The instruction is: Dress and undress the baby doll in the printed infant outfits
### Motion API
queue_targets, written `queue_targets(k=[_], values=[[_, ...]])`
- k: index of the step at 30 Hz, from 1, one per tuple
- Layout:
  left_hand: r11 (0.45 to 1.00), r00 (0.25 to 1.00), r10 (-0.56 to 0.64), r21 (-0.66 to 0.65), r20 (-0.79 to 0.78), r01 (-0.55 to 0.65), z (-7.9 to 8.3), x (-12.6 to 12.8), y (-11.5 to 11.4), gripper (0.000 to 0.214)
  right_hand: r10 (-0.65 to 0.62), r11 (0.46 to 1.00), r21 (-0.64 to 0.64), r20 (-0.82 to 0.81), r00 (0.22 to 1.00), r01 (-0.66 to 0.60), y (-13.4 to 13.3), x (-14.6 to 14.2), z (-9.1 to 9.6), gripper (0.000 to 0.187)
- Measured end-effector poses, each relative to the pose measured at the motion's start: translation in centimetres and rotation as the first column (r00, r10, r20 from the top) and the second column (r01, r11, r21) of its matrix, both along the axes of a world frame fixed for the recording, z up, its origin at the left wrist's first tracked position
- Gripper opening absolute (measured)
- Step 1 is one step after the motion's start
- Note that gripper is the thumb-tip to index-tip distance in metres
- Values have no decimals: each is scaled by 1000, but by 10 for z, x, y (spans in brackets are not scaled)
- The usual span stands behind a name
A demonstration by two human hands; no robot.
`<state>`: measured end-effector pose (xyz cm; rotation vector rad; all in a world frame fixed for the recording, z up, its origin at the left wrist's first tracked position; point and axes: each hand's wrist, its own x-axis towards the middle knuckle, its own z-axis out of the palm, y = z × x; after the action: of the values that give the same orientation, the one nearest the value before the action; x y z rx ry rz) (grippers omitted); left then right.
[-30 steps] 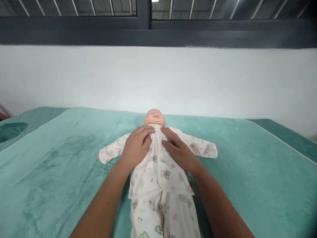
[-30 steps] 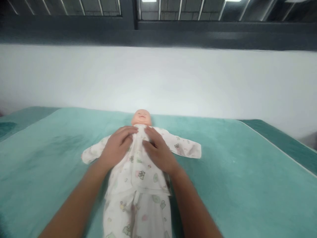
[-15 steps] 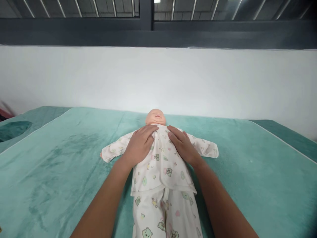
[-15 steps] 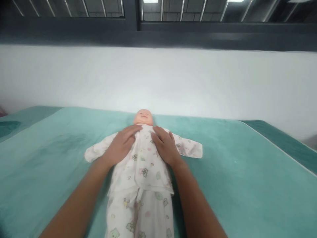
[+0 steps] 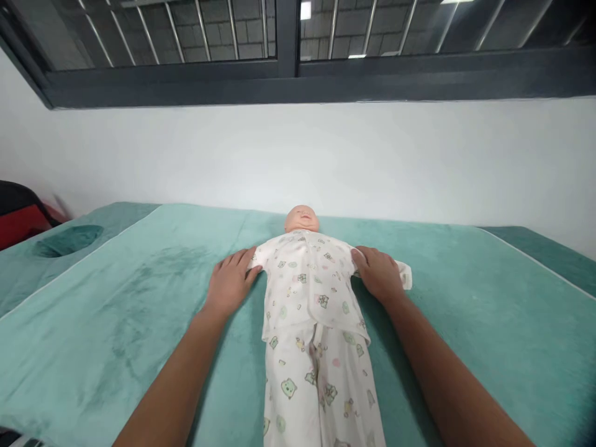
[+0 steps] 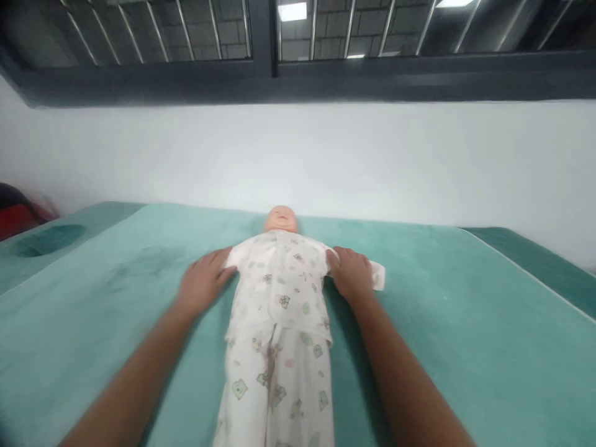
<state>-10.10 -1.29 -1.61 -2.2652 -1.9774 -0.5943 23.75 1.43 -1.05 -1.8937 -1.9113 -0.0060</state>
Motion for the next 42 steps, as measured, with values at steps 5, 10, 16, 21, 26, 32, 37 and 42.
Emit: queue_targets(k=[5, 10, 16, 21, 26, 32, 37, 42], values=[[985, 983, 171, -12, -68, -172, -4, -41, -33, 45, -17, 999, -36, 24, 1000, 18, -19, 60, -12, 46], [963, 958, 260, 111, -119, -248, 1, -42, -39, 41, -271, 962, 11, -6, 962, 271, -35, 94, -19, 53], [930, 928, 366, 34, -69, -365, -6, -45, -33, 40, -241, 970, -69, -248, 938, 231, -25, 96, -18, 39], [921, 933, 353, 148, 68, -360, -11, -49, -39, 47, -170, 982, 16, -365, 916, 188, -4, 106, -15, 31], [961, 988, 132, 233, 74, -146, -13, -43, -39, 44, -217, 953, 96, -448, 867, 288, 7, 113, -18, 29], [965, 965, 260, -25, 35, -260, -15, -34, -28, 51, -266, 936, 103, -423, 866, 338, 11, 116, -21, 24], [952, 947, 305, -73, 105, -298, -13, -35, -27, 52, -320, 917, 88, -421, 849, 389, 7, 114, -21, 24], [950, 935, 310, -97, 170, -297, -11, -36, -28, 53, -157, 959, 95, -608, 778, 268, -1, 108, -14, 31]])
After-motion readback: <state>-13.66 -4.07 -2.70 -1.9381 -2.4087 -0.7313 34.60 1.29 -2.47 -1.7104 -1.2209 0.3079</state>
